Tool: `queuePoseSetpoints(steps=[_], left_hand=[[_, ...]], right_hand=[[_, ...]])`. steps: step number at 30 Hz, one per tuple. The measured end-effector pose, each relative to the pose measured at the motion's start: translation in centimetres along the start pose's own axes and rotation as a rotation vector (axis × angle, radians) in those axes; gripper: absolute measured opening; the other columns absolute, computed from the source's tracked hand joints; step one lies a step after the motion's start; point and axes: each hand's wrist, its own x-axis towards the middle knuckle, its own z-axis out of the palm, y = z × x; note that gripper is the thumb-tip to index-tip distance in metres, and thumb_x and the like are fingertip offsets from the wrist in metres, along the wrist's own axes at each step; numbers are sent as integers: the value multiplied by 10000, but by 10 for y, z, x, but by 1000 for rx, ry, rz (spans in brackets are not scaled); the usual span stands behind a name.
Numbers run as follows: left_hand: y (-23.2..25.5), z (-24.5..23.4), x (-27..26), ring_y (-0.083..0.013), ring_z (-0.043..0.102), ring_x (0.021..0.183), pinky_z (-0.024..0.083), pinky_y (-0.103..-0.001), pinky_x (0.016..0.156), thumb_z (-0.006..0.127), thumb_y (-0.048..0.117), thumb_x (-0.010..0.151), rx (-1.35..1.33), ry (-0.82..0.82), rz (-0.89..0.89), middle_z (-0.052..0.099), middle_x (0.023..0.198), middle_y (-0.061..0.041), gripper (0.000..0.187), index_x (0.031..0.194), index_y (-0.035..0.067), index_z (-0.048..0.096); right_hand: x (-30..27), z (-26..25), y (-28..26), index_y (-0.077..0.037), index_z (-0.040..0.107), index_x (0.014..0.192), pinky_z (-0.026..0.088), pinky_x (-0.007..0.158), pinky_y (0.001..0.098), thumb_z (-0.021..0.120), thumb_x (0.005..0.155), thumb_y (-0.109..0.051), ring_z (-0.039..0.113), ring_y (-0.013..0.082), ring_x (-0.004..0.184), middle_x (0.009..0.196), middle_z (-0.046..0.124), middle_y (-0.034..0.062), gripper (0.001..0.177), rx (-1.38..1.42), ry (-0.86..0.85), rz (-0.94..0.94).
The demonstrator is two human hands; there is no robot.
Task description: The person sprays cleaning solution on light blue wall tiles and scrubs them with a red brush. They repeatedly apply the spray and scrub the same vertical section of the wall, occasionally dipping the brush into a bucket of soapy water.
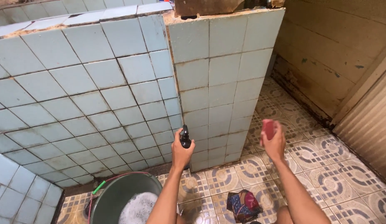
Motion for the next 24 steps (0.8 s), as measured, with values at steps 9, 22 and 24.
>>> queuePoseSetpoints(steps=[9,22,24], left_hand=[[-10,-12,-1,-424,705,990,549,-537,842,786,207,769,33,4,-1,726,1046,-189,642,1368,180,557],[-13,-4,-4,-404,706,954,546,-509,822,785,196,762,24,-22,8,728,1007,-183,662,1382,167,554],[-16,-5,-4,-405,703,951,544,-509,821,783,207,763,32,-23,11,725,1000,-182,659,1379,165,555]], right_hand=[[1,10,14,-22,443,1502,424,1052,629,783,836,-155,549,513,1253,1313,571,314,759,-18,-21,25],[-4,23,-5,-65,471,1502,487,1033,564,769,854,-106,592,430,1229,1284,602,263,715,4,-117,81],[-4,34,16,-64,516,1454,478,1046,571,810,793,-176,585,460,1254,1313,612,256,732,-45,-187,-24]])
